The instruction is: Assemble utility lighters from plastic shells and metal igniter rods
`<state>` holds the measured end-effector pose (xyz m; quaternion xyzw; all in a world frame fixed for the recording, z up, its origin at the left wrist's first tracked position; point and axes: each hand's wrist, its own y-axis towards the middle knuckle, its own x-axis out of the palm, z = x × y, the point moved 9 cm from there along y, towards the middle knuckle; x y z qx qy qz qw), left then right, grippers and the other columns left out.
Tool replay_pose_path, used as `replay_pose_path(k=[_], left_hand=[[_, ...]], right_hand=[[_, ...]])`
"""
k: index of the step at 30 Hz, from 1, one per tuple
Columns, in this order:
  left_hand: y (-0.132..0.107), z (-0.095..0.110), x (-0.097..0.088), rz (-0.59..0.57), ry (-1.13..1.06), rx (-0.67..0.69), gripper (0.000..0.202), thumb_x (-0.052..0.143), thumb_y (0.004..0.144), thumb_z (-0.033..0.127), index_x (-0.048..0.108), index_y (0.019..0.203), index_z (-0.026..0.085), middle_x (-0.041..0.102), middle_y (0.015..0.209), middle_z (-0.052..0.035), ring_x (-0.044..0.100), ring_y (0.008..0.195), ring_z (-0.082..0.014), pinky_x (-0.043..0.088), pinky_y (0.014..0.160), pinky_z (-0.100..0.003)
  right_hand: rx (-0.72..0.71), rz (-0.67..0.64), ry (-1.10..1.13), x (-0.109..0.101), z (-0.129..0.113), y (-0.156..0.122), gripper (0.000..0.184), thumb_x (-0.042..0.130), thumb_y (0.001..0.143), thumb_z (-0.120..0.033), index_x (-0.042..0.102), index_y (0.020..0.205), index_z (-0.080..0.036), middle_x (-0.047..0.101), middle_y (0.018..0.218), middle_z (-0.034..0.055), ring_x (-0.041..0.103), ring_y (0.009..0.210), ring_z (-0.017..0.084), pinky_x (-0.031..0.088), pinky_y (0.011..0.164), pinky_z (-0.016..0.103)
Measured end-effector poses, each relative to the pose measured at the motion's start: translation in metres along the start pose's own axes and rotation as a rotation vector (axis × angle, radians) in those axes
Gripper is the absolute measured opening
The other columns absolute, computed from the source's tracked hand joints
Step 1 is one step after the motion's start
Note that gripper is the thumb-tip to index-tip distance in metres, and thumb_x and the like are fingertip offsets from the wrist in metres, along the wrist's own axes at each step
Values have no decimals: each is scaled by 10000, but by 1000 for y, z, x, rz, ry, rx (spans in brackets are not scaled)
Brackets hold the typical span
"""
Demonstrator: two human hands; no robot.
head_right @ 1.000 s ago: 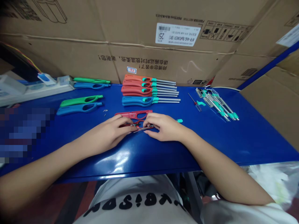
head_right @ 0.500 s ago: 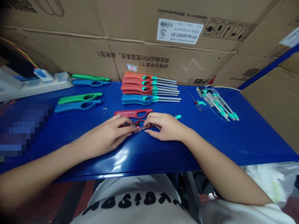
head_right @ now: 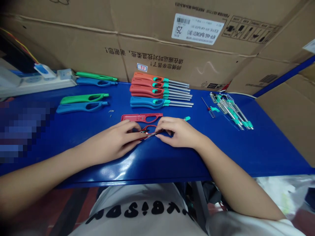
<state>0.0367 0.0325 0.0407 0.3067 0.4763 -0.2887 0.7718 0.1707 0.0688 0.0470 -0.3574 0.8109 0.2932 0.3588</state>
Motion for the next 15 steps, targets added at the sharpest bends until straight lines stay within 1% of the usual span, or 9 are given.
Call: replay_pose_path(k=[3,5,9,11,15], left_hand=[[0,0,1,0,9,7,319,483,1041,254,685,1285,216,623,1102,-105,596,1026,-233,535,915,-388],[0,0,1,0,13,8,316,488,1038,252,687,1282,218,622,1108,-103,596,1030,-232,534,922,-387],[-1,1,1,-1,27,23,311,496,1032,243,690,1274,222,620,1106,-104,600,1038,-234,535,928,-384],[-1,1,1,-3,30,26,316,497,1030,246,685,1283,215,620,1104,-108,601,1032,-237,539,918,-387],[0,2,1,-4,27,29,329,499,1027,239,673,1306,216,619,1133,-112,604,1044,-238,542,925,-391]], right_hand=[[-22,21,3,-2,-1,-1,131,639,934,-211,718,1036,-185,691,1001,68,598,728,110,481,625,231],[-27,23,3,-3,-1,-2,139,634,939,-211,723,1043,-189,700,1012,73,625,764,122,494,641,238],[-24,7,-11,-3,-2,-2,144,632,943,-220,728,1048,-199,709,1044,87,674,895,169,536,765,284],[-19,-8,-32,-2,-3,-2,151,629,944,-222,727,1056,-198,706,1052,89,681,923,177,539,806,294],[-16,-37,-120,-1,-7,-1,138,632,942,-248,732,1025,-200,702,1053,80,683,894,172,531,771,280]])
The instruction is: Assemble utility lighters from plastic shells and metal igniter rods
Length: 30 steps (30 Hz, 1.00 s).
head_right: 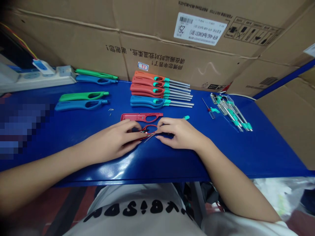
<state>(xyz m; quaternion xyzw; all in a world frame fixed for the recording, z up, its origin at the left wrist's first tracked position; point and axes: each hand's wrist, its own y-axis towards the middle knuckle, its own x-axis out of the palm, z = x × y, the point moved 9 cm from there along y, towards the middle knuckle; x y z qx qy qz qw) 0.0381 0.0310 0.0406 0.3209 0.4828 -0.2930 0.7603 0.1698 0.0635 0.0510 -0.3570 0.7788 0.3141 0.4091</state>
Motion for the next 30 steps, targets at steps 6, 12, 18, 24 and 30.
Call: replay_pose_path(k=[6,12,18,24,30], left_hand=[[-1,0,0,11,-4,0,314,511,1024,246,677,1289,220,621,1176,-116,617,1087,-243,544,952,-398],[0,-4,-4,51,-7,-5,288,521,1033,261,655,1279,197,674,1174,-100,646,1069,-231,552,950,-390],[1,-5,-9,103,8,-12,279,564,1011,254,639,1271,187,702,1167,-100,672,1062,-236,561,924,-378],[1,-5,-8,102,2,-11,276,578,1003,253,645,1259,173,705,1156,-106,667,1047,-245,560,911,-385],[2,-4,-8,95,-15,-8,282,557,1013,253,650,1263,162,701,1144,-113,659,1040,-245,557,910,-392]], right_hand=[[-12,11,-15,-2,-1,-1,153,648,929,-255,735,1048,-216,716,1079,73,695,922,179,539,785,281],[-26,23,41,-3,1,-2,213,651,934,-249,735,1128,-219,712,1094,77,691,959,183,545,823,294],[-13,6,58,-1,-1,0,206,645,934,-247,729,1120,-213,709,1077,81,688,948,182,542,795,291],[-15,-3,90,-1,-3,0,219,639,943,-245,722,1142,-208,711,1089,82,687,951,177,542,792,286],[-5,5,94,-1,-2,-1,215,654,932,-241,722,1132,-199,710,1087,79,684,920,164,538,759,270]])
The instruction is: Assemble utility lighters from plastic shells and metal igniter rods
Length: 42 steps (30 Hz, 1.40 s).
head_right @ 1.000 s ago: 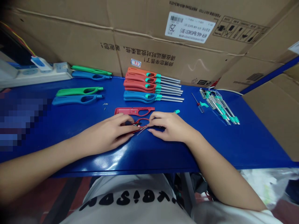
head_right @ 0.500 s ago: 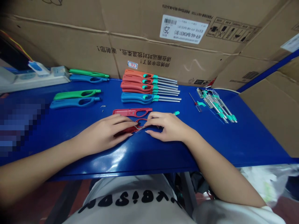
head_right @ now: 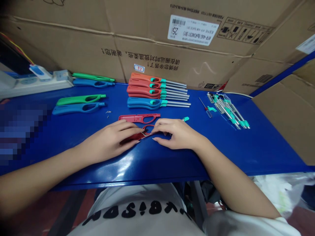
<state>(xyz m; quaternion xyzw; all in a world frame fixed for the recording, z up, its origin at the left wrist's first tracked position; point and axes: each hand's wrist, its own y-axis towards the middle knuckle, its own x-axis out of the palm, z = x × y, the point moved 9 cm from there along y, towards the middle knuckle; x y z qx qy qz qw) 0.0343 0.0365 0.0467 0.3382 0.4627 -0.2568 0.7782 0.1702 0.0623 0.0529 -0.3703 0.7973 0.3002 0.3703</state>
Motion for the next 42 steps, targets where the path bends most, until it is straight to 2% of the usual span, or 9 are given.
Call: replay_pose_path(k=[9,17,31,42], left_hand=[[0,0,1,-4,10,-6,283,565,1010,250,651,1264,161,696,1146,-109,645,1056,-250,547,924,-395],[-1,0,2,-3,-2,-5,281,566,1005,242,648,1262,164,687,1147,-109,632,1058,-246,539,934,-397],[0,3,2,11,6,3,290,550,1006,214,652,1271,158,685,1149,-123,631,1065,-253,543,940,-414],[0,4,1,19,5,13,300,552,1005,216,647,1282,152,688,1142,-123,630,1063,-252,548,937,-412]], right_hand=[[-39,9,-5,0,-3,0,214,643,937,-215,726,1133,-203,719,1104,80,694,999,180,550,867,295],[-13,9,-35,1,2,0,223,653,925,-230,728,1134,-205,716,1120,79,698,1009,185,556,855,292],[-19,-31,-94,1,-5,-1,180,623,958,-247,732,1091,-196,715,1119,76,701,984,173,549,822,274],[18,-51,-92,2,-2,-1,210,639,946,-257,730,1128,-207,716,1155,75,699,1014,186,554,876,291]])
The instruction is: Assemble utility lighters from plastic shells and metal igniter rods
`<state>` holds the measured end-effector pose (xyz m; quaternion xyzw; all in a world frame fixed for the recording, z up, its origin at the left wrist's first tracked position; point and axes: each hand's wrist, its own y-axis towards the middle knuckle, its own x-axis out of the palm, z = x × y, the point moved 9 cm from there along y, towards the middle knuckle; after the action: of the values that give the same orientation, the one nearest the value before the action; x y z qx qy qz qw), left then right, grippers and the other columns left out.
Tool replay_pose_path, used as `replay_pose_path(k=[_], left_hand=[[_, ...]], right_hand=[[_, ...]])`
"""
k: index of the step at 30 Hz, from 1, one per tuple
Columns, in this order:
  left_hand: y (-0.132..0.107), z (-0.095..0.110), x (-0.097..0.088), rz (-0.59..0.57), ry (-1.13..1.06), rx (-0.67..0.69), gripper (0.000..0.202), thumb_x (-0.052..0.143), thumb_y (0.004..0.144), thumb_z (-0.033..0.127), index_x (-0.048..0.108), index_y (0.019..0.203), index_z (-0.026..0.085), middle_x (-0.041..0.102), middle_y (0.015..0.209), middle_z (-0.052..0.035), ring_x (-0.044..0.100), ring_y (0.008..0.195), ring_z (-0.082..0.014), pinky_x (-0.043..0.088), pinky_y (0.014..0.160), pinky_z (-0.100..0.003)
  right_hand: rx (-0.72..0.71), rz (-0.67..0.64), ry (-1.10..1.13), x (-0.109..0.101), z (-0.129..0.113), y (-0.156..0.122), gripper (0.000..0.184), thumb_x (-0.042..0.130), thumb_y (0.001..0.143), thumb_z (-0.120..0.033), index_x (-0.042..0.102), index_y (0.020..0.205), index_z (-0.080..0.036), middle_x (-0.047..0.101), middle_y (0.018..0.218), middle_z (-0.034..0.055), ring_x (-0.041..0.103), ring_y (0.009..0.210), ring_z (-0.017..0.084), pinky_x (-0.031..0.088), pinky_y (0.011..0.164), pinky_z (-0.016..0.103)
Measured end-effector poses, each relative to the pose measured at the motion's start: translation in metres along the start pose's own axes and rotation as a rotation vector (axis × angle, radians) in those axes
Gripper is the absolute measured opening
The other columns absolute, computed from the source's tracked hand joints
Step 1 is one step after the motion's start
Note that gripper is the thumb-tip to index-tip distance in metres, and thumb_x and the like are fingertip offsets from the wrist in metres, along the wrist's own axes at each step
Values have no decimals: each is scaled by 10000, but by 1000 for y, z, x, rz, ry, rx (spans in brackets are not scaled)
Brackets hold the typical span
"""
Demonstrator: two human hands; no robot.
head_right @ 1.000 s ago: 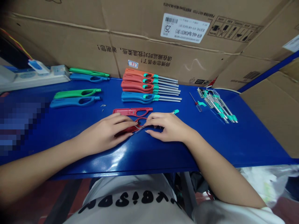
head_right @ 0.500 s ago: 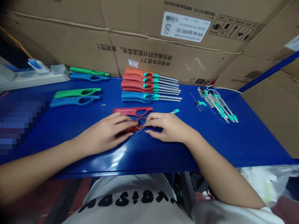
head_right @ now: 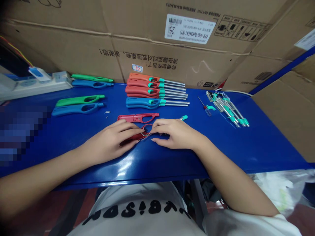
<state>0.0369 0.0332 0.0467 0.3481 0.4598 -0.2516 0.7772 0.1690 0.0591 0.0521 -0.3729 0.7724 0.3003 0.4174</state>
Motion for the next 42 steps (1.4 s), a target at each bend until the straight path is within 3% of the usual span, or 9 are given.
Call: replay_pose_path(k=[21,27,33,42], left_hand=[[0,-1,2,-4,-4,-11,299,533,1018,232,641,1284,150,683,1138,-124,632,1066,-248,547,939,-410],[-1,-1,0,41,-10,-65,296,578,976,171,652,1262,167,690,1129,-112,637,1080,-253,540,961,-423],[-1,0,1,37,-11,-70,313,570,975,166,649,1278,162,684,1115,-118,638,1081,-258,546,953,-423],[-1,1,1,46,-4,-66,300,569,980,172,647,1270,163,684,1104,-114,638,1063,-250,550,939,-415]], right_hand=[[33,17,9,1,4,1,218,640,938,-273,715,1130,-201,708,1139,84,691,936,179,548,853,302],[77,26,-13,1,4,2,218,669,917,-283,693,1117,-199,711,1102,75,672,863,167,540,790,284],[80,34,-22,2,5,2,227,650,936,-300,692,1136,-203,707,1142,78,684,962,189,537,864,306],[88,33,-18,0,4,2,227,650,931,-289,688,1139,-209,709,1132,76,689,959,191,538,863,301]])
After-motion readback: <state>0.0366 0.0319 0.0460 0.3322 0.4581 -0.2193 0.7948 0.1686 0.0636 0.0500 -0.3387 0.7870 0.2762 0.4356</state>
